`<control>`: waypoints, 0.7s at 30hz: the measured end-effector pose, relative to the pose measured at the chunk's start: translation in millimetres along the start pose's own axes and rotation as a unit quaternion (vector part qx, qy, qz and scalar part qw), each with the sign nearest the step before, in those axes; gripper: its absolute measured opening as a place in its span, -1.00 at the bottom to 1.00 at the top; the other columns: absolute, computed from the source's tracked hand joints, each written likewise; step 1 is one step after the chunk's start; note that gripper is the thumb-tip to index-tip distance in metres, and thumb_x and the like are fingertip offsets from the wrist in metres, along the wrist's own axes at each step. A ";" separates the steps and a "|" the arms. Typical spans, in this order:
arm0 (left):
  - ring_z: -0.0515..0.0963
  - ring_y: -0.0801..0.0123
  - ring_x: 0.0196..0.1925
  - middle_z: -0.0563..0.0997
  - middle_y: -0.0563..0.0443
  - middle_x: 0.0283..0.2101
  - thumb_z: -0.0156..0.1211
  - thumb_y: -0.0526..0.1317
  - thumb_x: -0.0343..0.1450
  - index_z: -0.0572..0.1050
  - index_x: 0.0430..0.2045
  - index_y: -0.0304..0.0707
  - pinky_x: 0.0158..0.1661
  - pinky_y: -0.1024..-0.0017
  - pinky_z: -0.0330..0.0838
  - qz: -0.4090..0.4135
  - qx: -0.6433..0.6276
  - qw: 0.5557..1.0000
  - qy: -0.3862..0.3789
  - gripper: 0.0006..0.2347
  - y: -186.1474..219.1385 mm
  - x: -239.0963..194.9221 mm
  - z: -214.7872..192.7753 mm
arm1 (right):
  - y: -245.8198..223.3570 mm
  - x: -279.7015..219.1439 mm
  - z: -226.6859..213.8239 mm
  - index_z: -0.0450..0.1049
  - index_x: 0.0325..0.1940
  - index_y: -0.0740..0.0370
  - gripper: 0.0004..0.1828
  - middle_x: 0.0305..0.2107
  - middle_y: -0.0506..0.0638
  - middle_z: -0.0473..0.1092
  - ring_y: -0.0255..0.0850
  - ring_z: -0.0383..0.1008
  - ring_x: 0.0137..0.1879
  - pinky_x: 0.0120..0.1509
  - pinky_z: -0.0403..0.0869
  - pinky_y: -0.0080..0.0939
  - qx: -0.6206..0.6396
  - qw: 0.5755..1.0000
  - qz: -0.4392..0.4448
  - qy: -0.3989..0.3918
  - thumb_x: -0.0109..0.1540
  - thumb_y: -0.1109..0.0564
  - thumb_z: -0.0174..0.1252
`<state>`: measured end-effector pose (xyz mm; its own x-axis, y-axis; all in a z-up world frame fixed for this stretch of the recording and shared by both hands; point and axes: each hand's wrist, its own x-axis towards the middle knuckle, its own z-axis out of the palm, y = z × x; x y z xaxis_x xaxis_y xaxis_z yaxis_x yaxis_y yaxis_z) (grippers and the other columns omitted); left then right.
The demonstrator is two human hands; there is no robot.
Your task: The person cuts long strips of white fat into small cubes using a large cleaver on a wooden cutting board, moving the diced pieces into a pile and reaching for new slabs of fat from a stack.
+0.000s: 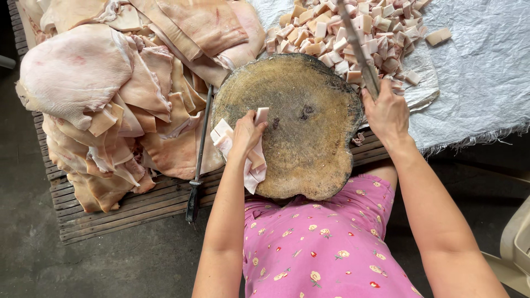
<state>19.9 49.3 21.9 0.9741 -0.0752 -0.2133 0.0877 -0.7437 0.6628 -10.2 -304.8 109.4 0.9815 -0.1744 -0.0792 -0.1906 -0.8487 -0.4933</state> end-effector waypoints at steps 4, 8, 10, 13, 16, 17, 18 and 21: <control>0.69 0.09 -0.21 0.68 -0.25 -0.24 0.35 -0.04 0.40 0.52 -0.22 -0.40 -0.17 0.17 0.57 0.000 -0.096 0.992 -0.077 -0.66 48.7 -15.0 -27.2 | 2.2 -42.1 -3.2 0.21 0.14 0.36 -0.63 -0.49 0.24 0.47 0.11 0.52 -0.54 -0.42 0.52 0.06 0.110 0.992 0.062 0.001 0.46 -0.02 -0.05; 0.68 0.28 -0.30 0.69 -0.22 -0.23 0.22 -0.13 0.47 0.43 -0.05 -0.31 -0.34 0.36 0.64 0.024 -0.404 0.910 -0.093 -0.72 80.6 -28.9 -50.9 | -2.4 -73.7 17.6 0.23 0.15 0.36 -0.57 -0.44 0.35 0.48 0.16 0.53 -0.38 -0.34 0.54 0.11 0.076 0.991 0.070 -0.081 0.44 -0.06 0.05; 0.69 0.30 -0.31 0.65 -0.19 -0.22 0.22 -0.17 0.46 0.38 0.03 -0.28 -0.31 0.40 0.68 0.030 -0.463 0.886 -0.021 -0.69 86.6 -30.0 -43.4 | -2.5 -77.2 20.8 0.27 0.17 0.39 -0.55 -0.44 0.44 0.49 0.32 0.52 -0.28 -0.24 0.49 0.17 0.046 0.998 -0.001 -0.038 0.42 -0.04 0.13; 0.73 0.36 -0.31 0.66 -0.13 -0.23 0.15 -0.18 0.48 0.38 0.02 -0.27 -0.30 0.44 0.73 -0.028 -0.483 0.875 0.031 -0.72 79.2 -23.5 -12.8 | -0.2 -68.2 15.4 0.20 0.15 0.41 -0.50 -0.52 0.36 0.51 0.18 0.62 -0.43 -0.29 0.54 0.08 0.116 0.964 0.172 -0.166 0.35 -0.06 0.08; 0.73 0.39 -0.37 0.70 -0.12 -0.30 0.08 -0.17 0.52 0.46 0.05 -0.23 -0.34 0.49 0.66 -0.138 -0.357 0.923 0.038 -0.75 50.8 -22.0 16.8 | -3.7 -65.3 9.9 0.26 0.07 0.46 -0.52 -0.52 0.27 0.51 0.11 0.61 -0.45 -0.35 0.57 0.07 0.151 0.961 0.167 -0.158 0.33 -0.04 0.09; 0.72 0.40 -0.39 0.71 -0.12 -0.33 0.06 -0.18 0.53 0.49 0.07 -0.21 -0.37 0.51 0.62 -0.175 -0.293 0.939 0.036 -0.74 40.8 -21.7 23.0 | -8.3 -68.6 10.2 0.29 0.06 0.44 -0.54 -0.54 0.26 0.51 0.07 0.58 -0.45 -0.34 0.54 0.04 0.123 0.976 0.126 -0.131 0.35 -0.05 0.12; 0.70 0.39 -0.40 0.70 -0.14 -0.34 0.10 -0.18 0.51 0.51 0.05 -0.22 -0.37 0.49 0.60 -0.177 -0.285 0.941 0.041 -0.74 31.2 -21.5 26.5 | -15.2 -73.3 12.2 0.33 0.06 0.42 -0.55 -0.56 0.25 0.50 0.03 0.56 -0.45 -0.33 0.52 0.02 0.095 0.986 0.085 -0.103 0.38 -0.07 0.14; 0.65 0.35 -0.39 0.68 -0.14 -0.34 0.20 -0.19 0.47 0.56 0.00 -0.26 -0.35 0.43 0.56 -0.169 -0.253 0.951 0.063 -0.75 10.0 -21.2 31.3 | -31.6 -79.5 8.7 0.38 0.07 0.36 -0.56 -0.66 0.18 0.46 -0.08 0.53 -0.52 -0.39 0.48 -0.04 0.075 0.993 0.032 -0.082 0.39 -0.11 0.12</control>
<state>-6.4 22.6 10.6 0.8868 0.2148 -0.4092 0.4583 -0.2946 0.8385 -82.0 -259.8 123.7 0.9599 -0.1308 -0.2480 -0.2590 -0.7523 -0.6057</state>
